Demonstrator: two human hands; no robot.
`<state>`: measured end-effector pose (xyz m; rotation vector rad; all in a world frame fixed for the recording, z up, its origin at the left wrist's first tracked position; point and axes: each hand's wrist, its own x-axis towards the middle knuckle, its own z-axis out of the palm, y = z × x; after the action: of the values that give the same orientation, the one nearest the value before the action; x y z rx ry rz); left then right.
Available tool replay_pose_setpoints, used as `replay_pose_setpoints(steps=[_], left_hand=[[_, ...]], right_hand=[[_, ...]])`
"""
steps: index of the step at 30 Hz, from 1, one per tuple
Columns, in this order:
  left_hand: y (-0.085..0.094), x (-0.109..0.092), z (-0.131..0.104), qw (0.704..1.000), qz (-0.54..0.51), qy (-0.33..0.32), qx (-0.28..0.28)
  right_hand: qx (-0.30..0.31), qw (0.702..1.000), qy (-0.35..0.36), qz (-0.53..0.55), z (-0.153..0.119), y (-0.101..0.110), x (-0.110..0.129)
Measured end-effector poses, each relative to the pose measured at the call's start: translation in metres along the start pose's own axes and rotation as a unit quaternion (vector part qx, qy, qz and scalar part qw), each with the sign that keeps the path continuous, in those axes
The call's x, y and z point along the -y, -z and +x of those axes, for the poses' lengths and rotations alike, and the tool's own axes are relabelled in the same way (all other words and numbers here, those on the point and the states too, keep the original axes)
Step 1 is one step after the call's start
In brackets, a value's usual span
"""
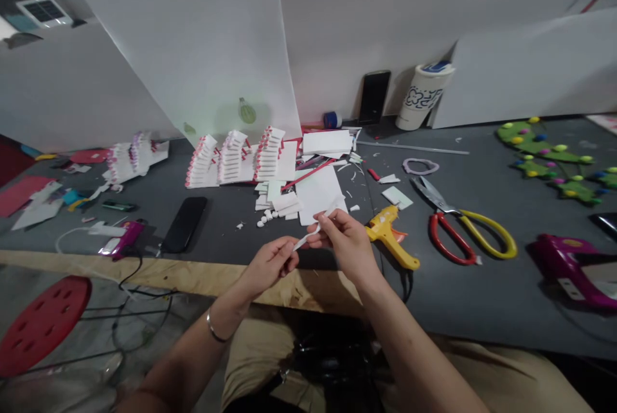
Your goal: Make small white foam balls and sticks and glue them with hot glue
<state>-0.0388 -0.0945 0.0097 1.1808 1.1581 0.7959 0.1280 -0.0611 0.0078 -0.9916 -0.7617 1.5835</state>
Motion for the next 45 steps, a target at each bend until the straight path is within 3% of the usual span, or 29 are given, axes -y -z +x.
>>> replay_pose_setpoints(steps=[4,10,21,27,36,39,42,44,45], left_hand=[[-0.005,-0.004,-0.001,0.999,0.042,-0.01,0.002],[-0.01,-0.004,0.001,1.0,0.02,-0.009,-0.006],[-0.02,0.004,0.003,0.998,-0.029,0.047,-0.003],[-0.017,0.001,0.005,0.997,0.076,0.001,-0.024],[-0.006,-0.005,0.022,0.992,0.126,0.003,-0.01],[-0.001,-0.008,0.024,0.988,0.153,0.006,0.0],[0.005,-0.012,0.022,0.972,0.234,-0.011,-0.007],[0.008,-0.016,0.019,0.946,0.322,-0.038,-0.009],[0.008,-0.018,0.018,0.928,0.369,-0.056,-0.006]], right_hand=[[-0.007,1.0,0.004,-0.013,-0.004,0.004,0.01],[-0.003,1.0,-0.025,-0.003,-0.007,0.014,0.014],[0.006,0.995,-0.079,0.058,-0.007,0.016,0.014],[0.046,0.993,-0.087,0.071,-0.007,0.017,0.016],[-0.027,0.989,-0.09,0.117,0.004,0.03,0.022],[-0.043,0.994,-0.065,0.07,0.01,0.042,0.031],[-0.071,0.994,0.033,-0.081,0.008,0.051,0.046],[-0.095,0.947,0.156,-0.264,0.001,0.049,0.056],[-0.092,0.896,0.222,-0.373,-0.004,0.046,0.058]])
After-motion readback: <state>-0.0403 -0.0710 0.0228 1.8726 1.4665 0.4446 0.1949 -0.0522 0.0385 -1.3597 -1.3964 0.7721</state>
